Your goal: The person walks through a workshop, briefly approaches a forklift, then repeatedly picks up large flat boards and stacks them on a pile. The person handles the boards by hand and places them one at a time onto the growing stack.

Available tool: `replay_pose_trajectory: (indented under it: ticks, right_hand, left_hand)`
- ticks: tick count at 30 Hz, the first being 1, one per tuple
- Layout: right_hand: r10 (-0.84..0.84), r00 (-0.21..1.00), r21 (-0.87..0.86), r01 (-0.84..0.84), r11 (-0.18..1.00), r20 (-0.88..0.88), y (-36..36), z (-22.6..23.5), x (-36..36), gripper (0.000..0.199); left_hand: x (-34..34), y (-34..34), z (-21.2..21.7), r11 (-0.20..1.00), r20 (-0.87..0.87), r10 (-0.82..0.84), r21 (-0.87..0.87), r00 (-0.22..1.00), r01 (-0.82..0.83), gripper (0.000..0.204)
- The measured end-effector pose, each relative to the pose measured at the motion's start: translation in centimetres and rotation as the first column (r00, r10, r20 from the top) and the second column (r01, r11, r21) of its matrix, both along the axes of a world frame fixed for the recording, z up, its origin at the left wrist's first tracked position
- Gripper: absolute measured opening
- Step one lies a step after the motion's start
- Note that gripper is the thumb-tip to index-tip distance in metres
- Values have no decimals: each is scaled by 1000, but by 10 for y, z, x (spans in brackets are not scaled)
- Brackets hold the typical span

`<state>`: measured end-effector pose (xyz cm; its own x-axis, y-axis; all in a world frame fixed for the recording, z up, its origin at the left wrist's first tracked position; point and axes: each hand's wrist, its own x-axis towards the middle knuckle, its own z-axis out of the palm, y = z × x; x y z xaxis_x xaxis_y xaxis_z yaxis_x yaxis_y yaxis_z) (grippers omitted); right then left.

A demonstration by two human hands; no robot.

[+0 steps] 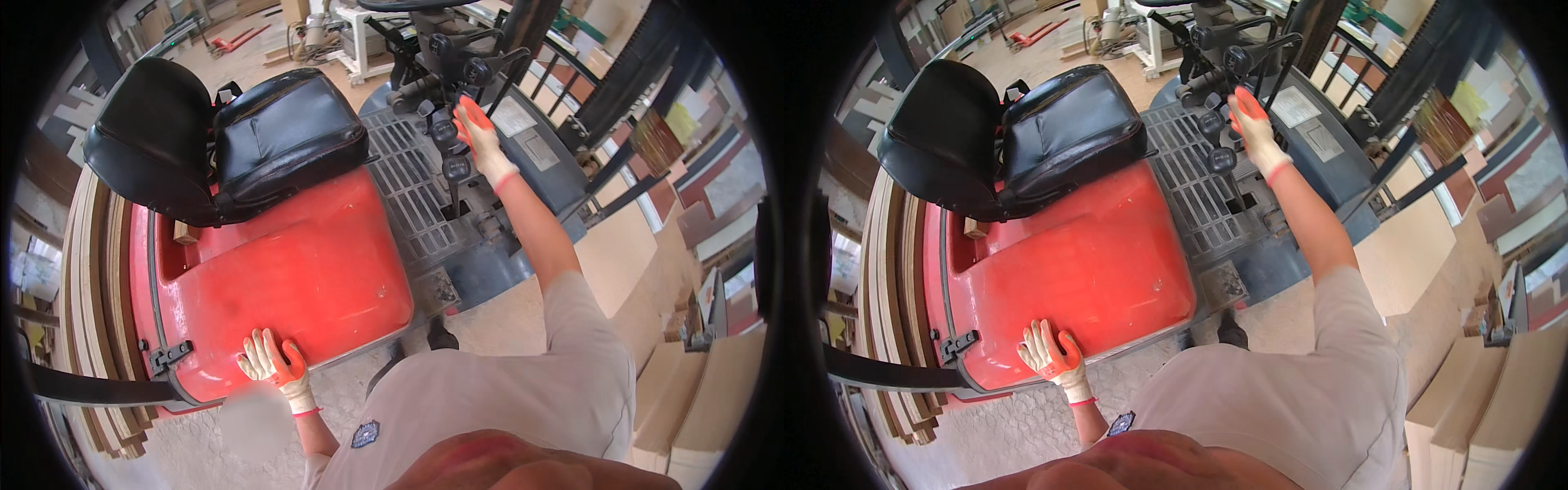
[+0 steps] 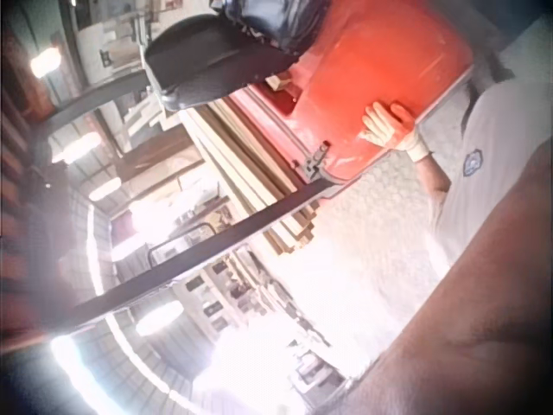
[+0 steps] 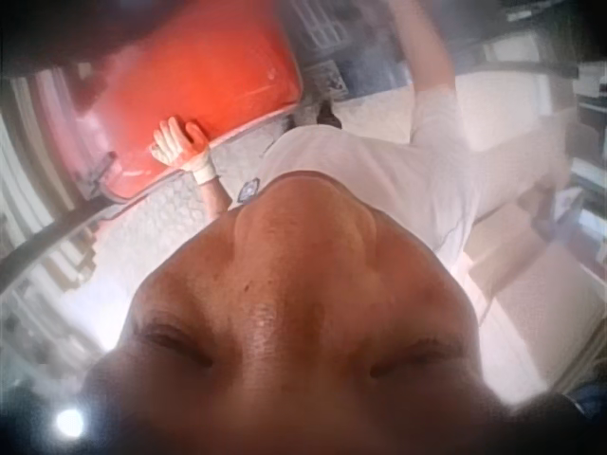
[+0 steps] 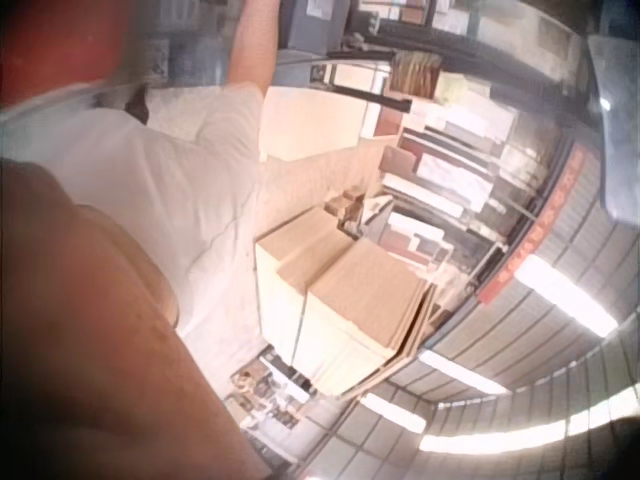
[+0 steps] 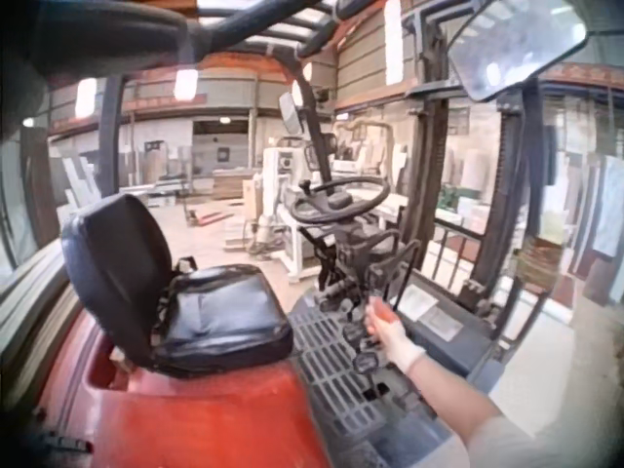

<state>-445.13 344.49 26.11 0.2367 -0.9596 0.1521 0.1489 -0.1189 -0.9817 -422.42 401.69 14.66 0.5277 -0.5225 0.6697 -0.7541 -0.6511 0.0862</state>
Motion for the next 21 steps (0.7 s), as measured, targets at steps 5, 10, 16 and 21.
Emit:
replay_pose_trajectory:
  ticks: [5, 10, 16, 21]
  right_hand:
    - [-459, 711, -231, 400, 887, -532, -148, -22, 80, 56]
    - [-409, 763, -134, 398, 907, -501, -233, -47, 90, 58]
    - [-374, 810, 70, 450, 890, -453, -302, -74, 92, 41]
    - [-427, 897, 103, 438, 893, -118, -328, -112, 91, 36]
  left_hand:
    - [-22, -25, -3, 985, 16, 169, -44, 985, -169, 42]
    - [-33, -37, -4, 970, 32, 240, -42, 970, -239, 41]
    - [-30, -39, -6, 973, 38, 224, -57, 974, -222, 41]
    - [-31, -41, -7, 970, 11, 239, -52, 971, -239, 43]
